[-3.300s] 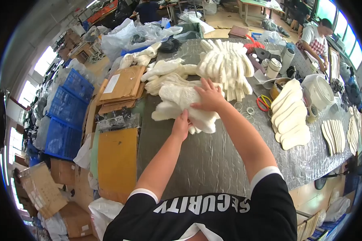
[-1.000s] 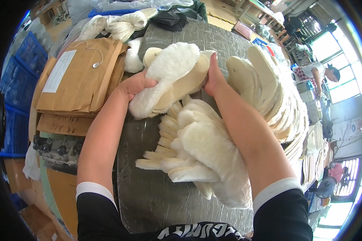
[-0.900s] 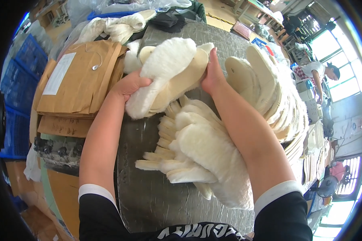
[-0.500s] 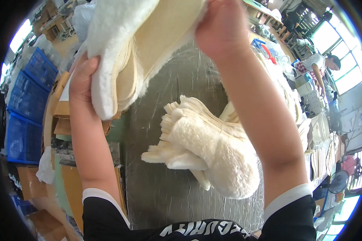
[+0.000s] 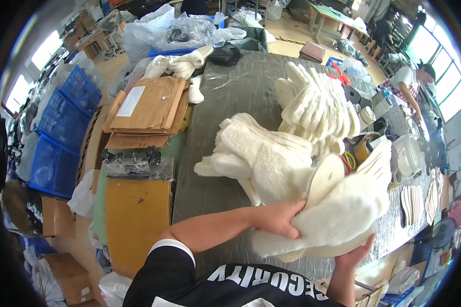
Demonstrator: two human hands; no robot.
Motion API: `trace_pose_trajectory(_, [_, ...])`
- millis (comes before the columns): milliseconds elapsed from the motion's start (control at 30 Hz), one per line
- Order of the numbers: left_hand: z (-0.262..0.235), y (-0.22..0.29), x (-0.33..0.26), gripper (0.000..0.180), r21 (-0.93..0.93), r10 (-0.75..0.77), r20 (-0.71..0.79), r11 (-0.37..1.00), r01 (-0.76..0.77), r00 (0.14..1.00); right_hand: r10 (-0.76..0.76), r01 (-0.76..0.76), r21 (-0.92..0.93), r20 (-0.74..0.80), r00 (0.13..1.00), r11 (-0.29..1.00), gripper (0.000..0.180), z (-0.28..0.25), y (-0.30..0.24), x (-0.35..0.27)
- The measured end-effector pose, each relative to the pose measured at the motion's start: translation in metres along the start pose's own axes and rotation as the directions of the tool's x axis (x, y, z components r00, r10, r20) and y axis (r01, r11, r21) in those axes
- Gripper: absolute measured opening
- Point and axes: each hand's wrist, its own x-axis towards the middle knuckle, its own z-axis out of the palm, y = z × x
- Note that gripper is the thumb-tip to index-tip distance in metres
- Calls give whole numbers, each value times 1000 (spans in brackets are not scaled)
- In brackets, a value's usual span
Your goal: The worker is trimming the edges of plush shoe insoles using a pair of scissors.
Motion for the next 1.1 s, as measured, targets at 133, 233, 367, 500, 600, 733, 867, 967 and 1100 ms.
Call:
trace_pose_trajectory(133, [27,-59,9,54,534,-250,37,823,193,967,415,-414,28,-89,906,910,56,-181,33,34])
trace_pose_trajectory(233, [-26,-15,-17,19,391,-46,64,920,17,997,376,-489,-185,-432,820,852,54,-195,46,17])
trace_pose_trajectory(367, [-174,-2,-57,10,366,157,-830,877,311,535,111,-335,-544,-403,909,769,56,-194,48,3])
trace_pose_trajectory(500, [-279,-61,-88,10,407,313,-879,101,908,360,108,-381,-618,-432,895,688,52,-231,62,5])
trace_pose_trajectory(600, [-319,-103,-83,17,399,169,-893,-135,907,417,128,-282,-569,-296,947,772,54,-245,64,8])
trace_pose_trajectory(733, [-370,-138,-77,20,417,147,-864,-327,848,482,61,-346,-615,-435,898,709,60,-229,59,8])
trace_pose_trajectory(867, [-412,-157,-87,19,448,247,-836,-209,869,490,-88,-275,-731,-416,905,624,60,-211,69,9])
trace_pose_trajectory(967, [-429,-140,-87,21,248,397,-914,389,888,81,-266,-156,-837,-335,904,525,60,-209,77,11])
trace_pose_trajectory(1100, [-422,-82,-105,28,118,74,-988,931,-346,-139,-111,-319,-763,-452,885,562,59,-219,66,16])
